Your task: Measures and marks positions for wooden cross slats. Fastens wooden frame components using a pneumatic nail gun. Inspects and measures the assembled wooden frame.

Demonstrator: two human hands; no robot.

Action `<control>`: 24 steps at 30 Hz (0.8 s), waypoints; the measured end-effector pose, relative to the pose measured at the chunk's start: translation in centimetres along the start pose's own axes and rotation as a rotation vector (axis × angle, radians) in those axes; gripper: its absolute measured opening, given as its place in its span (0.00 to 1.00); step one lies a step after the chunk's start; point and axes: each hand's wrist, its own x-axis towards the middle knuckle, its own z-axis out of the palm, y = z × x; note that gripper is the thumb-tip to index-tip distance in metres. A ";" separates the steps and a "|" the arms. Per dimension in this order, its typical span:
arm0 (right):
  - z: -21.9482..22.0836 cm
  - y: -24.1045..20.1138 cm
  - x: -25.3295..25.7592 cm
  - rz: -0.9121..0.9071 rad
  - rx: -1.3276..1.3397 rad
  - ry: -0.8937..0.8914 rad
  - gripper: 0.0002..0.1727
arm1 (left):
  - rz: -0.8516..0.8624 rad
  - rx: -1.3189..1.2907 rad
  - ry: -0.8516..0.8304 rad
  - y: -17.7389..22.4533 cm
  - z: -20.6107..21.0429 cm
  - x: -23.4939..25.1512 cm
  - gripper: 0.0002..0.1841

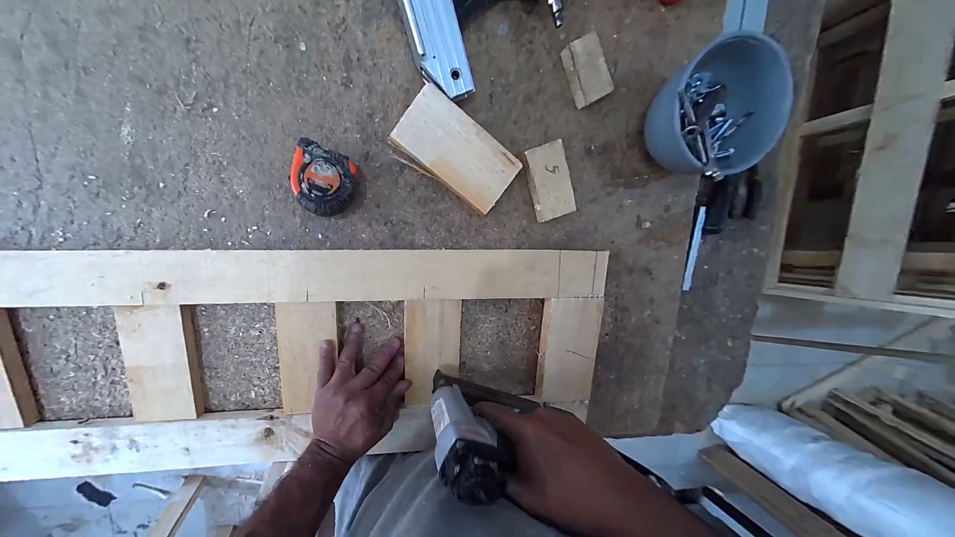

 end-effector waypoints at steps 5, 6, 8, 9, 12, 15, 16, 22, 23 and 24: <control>0.1 1.1 -0.5 0.048 0.074 0.122 0.37 | -0.029 -0.004 0.030 0.1 0.2 0.2 0.22; -0.1 1.3 -0.8 0.093 0.110 0.143 0.37 | -0.032 0.000 0.030 0.1 0.2 0.1 0.23; -1.1 1.5 -0.8 0.187 0.134 0.153 0.35 | -0.043 0.014 0.025 0.2 0.2 0.4 0.25; -1.6 1.6 -0.6 0.208 0.130 0.143 0.34 | -0.052 0.025 0.018 0.2 0.1 0.5 0.26; -2.4 1.5 0.8 0.169 0.069 0.056 0.32 | -0.065 0.051 0.002 0.2 0.1 0.6 0.30; -2.0 1.9 1.2 0.119 0.045 0.048 0.34 | -0.067 0.062 -0.002 0.1 0.2 0.5 0.29; -1.8 2.2 1.1 0.109 0.053 0.066 0.33 | -0.067 0.061 0.000 0.2 0.2 0.5 0.29; -2.1 2.2 1.4 0.118 0.038 0.055 0.35 | -0.061 0.065 0.008 0.1 0.2 0.7 0.29; -2.2 2.0 1.4 0.109 0.027 0.048 0.36 | -0.061 0.062 0.005 0.1 0.2 0.7 0.29; -2.2 2.0 1.4 0.102 0.023 0.048 0.35 | -0.061 0.060 0.002 0.1 0.2 0.7 0.29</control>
